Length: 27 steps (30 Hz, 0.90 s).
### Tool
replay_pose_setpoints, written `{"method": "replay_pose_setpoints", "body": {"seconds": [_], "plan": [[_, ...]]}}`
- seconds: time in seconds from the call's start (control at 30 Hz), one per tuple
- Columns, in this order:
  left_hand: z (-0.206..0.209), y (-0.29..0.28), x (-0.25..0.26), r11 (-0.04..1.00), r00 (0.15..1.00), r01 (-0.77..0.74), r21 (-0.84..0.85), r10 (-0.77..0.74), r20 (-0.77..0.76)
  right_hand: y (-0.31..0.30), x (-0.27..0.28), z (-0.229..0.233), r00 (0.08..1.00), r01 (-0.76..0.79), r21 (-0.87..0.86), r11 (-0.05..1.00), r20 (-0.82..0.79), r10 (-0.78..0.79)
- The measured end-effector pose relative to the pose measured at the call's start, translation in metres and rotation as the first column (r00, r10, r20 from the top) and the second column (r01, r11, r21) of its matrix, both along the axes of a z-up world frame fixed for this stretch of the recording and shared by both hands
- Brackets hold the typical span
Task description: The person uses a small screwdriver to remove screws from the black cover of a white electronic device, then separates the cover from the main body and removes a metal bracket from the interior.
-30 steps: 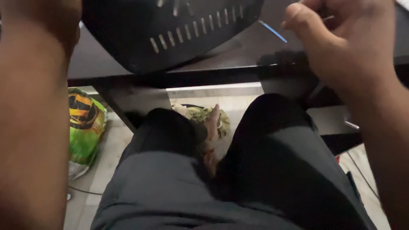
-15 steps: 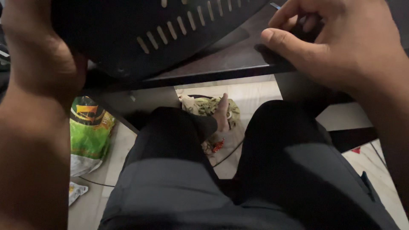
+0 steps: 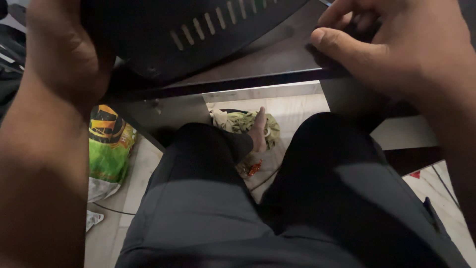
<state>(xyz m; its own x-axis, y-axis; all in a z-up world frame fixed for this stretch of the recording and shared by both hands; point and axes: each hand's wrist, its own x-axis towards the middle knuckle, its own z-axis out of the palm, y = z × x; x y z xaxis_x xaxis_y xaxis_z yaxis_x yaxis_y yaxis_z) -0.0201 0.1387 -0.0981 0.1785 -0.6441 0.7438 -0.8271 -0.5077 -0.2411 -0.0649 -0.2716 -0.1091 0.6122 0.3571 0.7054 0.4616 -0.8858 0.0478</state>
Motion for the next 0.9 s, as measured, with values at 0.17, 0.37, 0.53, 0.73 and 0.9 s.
{"method": "replay_pose_setpoints", "body": {"seconds": [0.17, 0.37, 0.53, 0.73, 0.9], "plan": [[-0.001, 0.002, 0.003, 1.000, 1.000, -0.014, 0.011, 0.013, 0.020, 0.000, 0.001, 0.002, 0.999, -0.031, -0.017, 0.999, 0.019, 0.031], [-0.003, 0.007, 0.006, 0.999, 0.998, -0.041, 0.016, 0.040, 0.050, 0.006, -0.004, 0.007, 0.999, 0.012, 0.038, 0.999, -0.042, -0.010], [-0.009, 0.015, 0.012, 0.997, 0.996, -0.077, 0.013, 0.077, 0.053, 0.010, -0.008, 0.008, 0.987, 0.080, 0.133, 0.988, -0.151, -0.060], [-0.013, 0.017, 0.025, 0.970, 0.970, -0.242, -0.015, 0.242, 0.013, 0.008, -0.006, 0.004, 0.997, 0.034, 0.065, 0.997, -0.069, -0.030], [-0.007, 0.016, 0.018, 0.994, 0.993, -0.112, 0.016, 0.111, 0.027, 0.009, -0.003, -0.001, 0.985, 0.121, 0.127, 0.984, -0.134, -0.104]]}}
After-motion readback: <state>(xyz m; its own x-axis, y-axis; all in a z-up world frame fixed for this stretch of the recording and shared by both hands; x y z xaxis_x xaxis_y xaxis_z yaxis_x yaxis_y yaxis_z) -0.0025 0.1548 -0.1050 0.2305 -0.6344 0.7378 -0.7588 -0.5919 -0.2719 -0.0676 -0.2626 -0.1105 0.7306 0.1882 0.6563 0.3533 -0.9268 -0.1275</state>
